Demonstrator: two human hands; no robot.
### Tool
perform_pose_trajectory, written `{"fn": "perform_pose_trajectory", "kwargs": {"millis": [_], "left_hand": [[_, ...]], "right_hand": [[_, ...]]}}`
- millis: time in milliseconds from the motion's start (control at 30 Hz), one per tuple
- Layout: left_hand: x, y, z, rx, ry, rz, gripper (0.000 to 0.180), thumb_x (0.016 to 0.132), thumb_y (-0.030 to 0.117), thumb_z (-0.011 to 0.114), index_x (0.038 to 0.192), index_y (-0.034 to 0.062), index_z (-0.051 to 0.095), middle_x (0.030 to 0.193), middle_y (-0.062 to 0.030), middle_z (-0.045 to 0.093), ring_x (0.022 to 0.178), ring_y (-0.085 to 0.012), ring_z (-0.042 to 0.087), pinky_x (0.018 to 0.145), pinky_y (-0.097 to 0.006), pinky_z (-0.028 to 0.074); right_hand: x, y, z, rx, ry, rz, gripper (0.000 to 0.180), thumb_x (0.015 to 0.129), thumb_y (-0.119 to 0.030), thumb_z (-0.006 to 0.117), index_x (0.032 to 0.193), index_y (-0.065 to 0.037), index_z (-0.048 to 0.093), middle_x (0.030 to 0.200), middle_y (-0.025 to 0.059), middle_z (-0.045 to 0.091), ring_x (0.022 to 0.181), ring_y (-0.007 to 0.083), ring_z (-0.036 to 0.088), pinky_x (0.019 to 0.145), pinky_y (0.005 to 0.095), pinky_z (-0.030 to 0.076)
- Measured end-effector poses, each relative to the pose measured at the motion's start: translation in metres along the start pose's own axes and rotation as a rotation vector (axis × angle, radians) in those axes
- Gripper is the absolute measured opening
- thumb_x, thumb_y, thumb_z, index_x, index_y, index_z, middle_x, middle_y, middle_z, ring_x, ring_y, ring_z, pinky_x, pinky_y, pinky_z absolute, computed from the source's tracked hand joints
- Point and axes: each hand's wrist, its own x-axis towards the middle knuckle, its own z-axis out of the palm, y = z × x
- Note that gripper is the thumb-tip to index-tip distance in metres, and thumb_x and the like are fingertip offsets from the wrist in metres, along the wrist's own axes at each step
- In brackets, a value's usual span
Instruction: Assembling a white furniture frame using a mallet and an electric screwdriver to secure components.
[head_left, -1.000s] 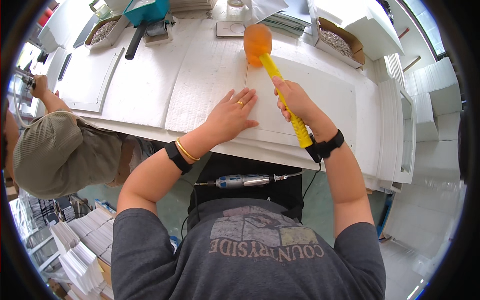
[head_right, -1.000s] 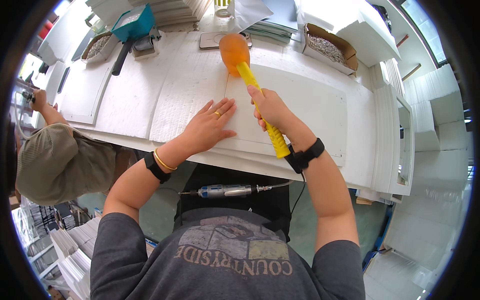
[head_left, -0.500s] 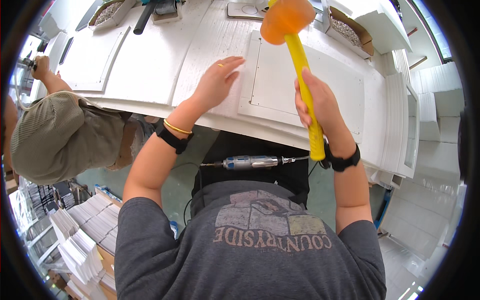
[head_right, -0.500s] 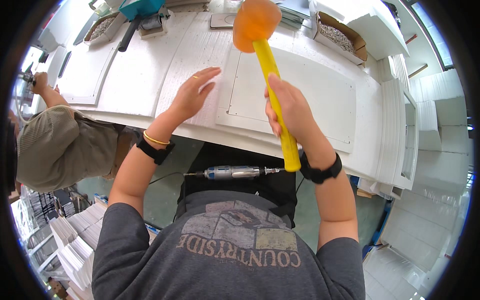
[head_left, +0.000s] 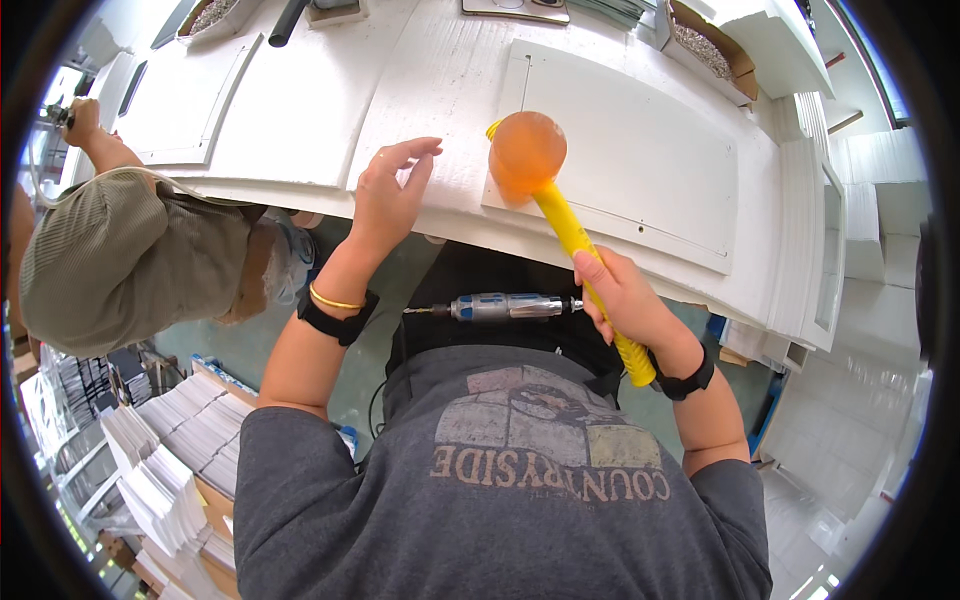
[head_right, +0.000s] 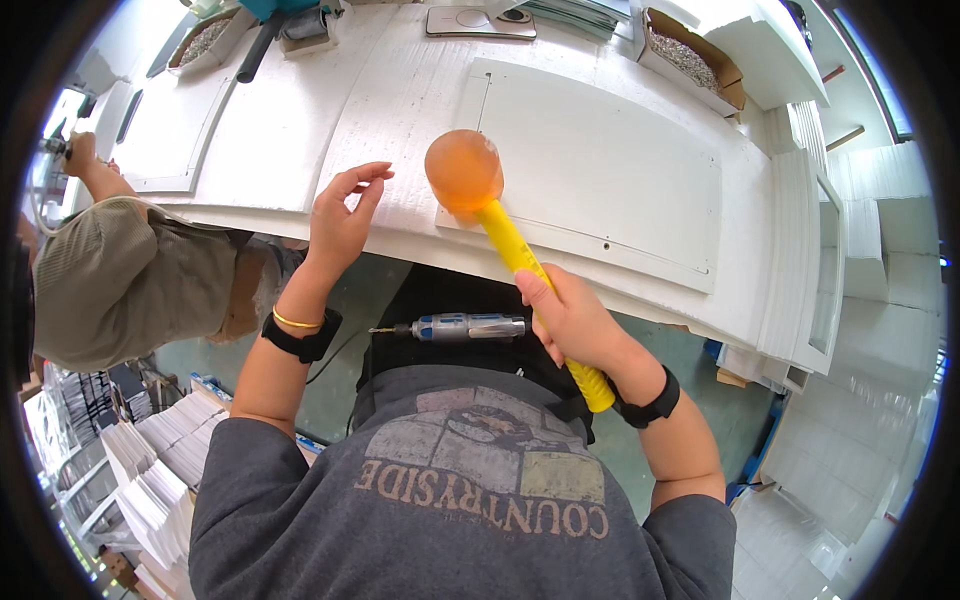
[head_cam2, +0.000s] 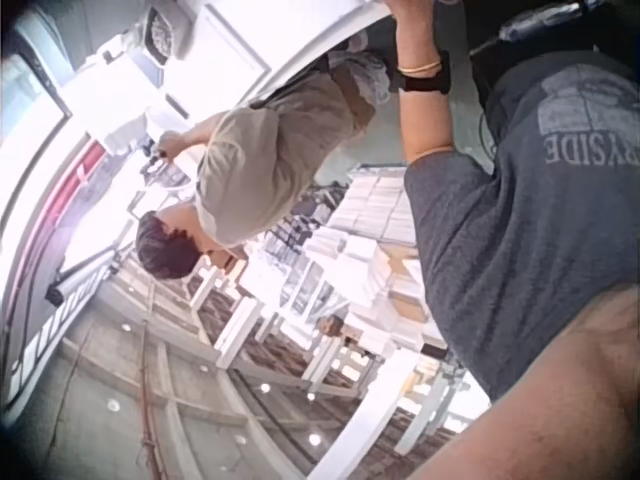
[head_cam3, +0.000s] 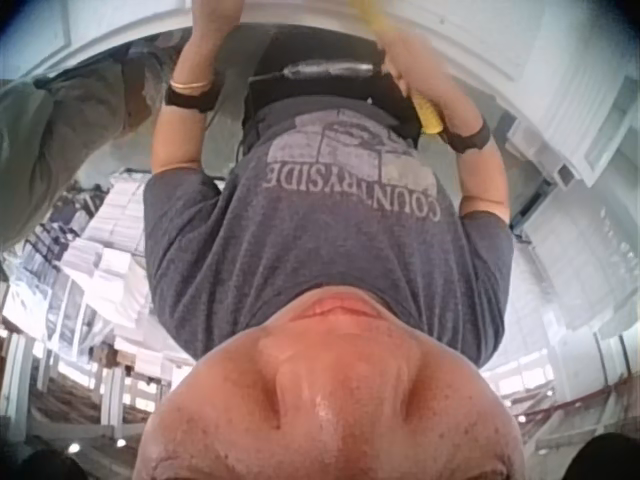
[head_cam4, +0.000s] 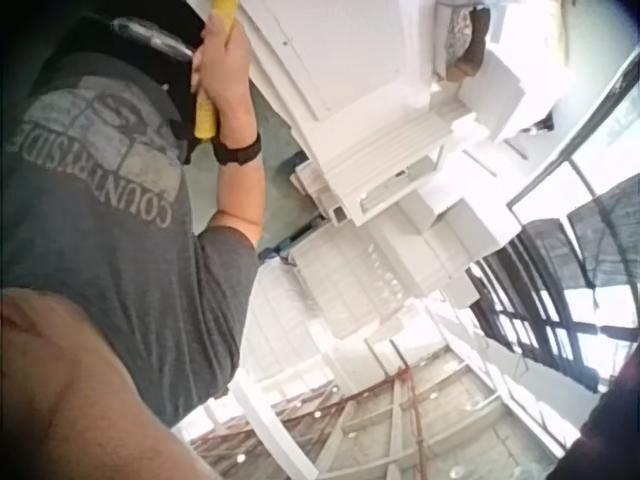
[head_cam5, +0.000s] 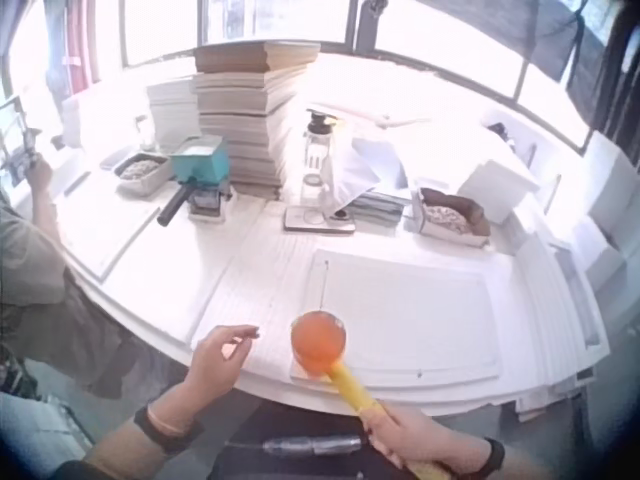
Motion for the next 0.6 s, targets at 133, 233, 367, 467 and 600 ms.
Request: {"fn": "perform_pose_trajectory", "kwargs": {"millis": [133,233,367,467,600], "left_hand": [[-0.017,0.027,-0.012,-0.136,-0.056,-0.234,0.019,0.086,0.011,0.054,0.101,0.0006,0.061,0.089,-0.0066,0.065,0.082,-0.0119,0.058,0.069,-0.026,0.045],[-0.025,0.056,-0.009,-0.434,-0.248,-0.329,0.022,0.088,0.015,0.054,0.101,-0.0022,0.058,0.093,-0.0095,0.064,0.086,-0.0113,0.057,0.074,-0.024,0.045],[-0.013,0.097,0.006,-0.812,-0.311,-0.248,0.031,0.090,0.017,0.052,0.112,-0.0041,0.046,0.101,-0.0125,0.062,0.089,-0.0131,0.057,0.081,-0.024,0.044],[-0.006,0.097,-0.001,-0.898,-0.070,-0.423,0.028,0.090,0.013,0.050,0.111,-0.0032,0.042,0.082,-0.0077,0.058,0.083,-0.0147,0.057,0.078,-0.026,0.045],[0.011,0.062,-0.049,-0.368,0.009,-0.288,0.021,0.087,0.013,0.054,0.103,0.0006,0.046,0.064,0.0001,0.047,0.047,-0.0058,0.046,0.041,-0.019,0.039]], "right_hand": [[0.000,-0.005,0.000,0.242,-0.018,-0.117,0.039,0.092,-0.042,0.042,0.087,-0.003,0.044,0.049,0.0000,0.041,0.034,0.0078,0.040,0.035,0.0209,0.035],[0.011,-0.024,0.014,0.181,0.135,-0.272,0.037,0.090,-0.039,0.046,0.092,-0.002,0.046,0.050,0.0027,0.044,0.035,0.0090,0.042,0.035,0.0222,0.035],[0.038,-0.042,0.060,-0.088,0.224,-0.633,0.032,0.081,-0.021,0.056,0.099,0.002,0.043,0.076,0.0209,0.057,0.073,0.0387,0.058,0.064,0.0418,0.045],[0.041,-0.041,0.085,-0.136,0.170,-0.656,0.042,0.082,-0.022,0.056,0.113,0.002,0.040,0.085,0.0216,0.059,0.077,0.0392,0.058,0.068,0.0426,0.046],[0.038,0.007,0.071,-0.372,-0.060,-0.892,0.039,0.084,-0.025,0.056,0.112,0.000,0.046,0.084,0.0176,0.061,0.076,0.0335,0.060,0.069,0.0402,0.047]]}}
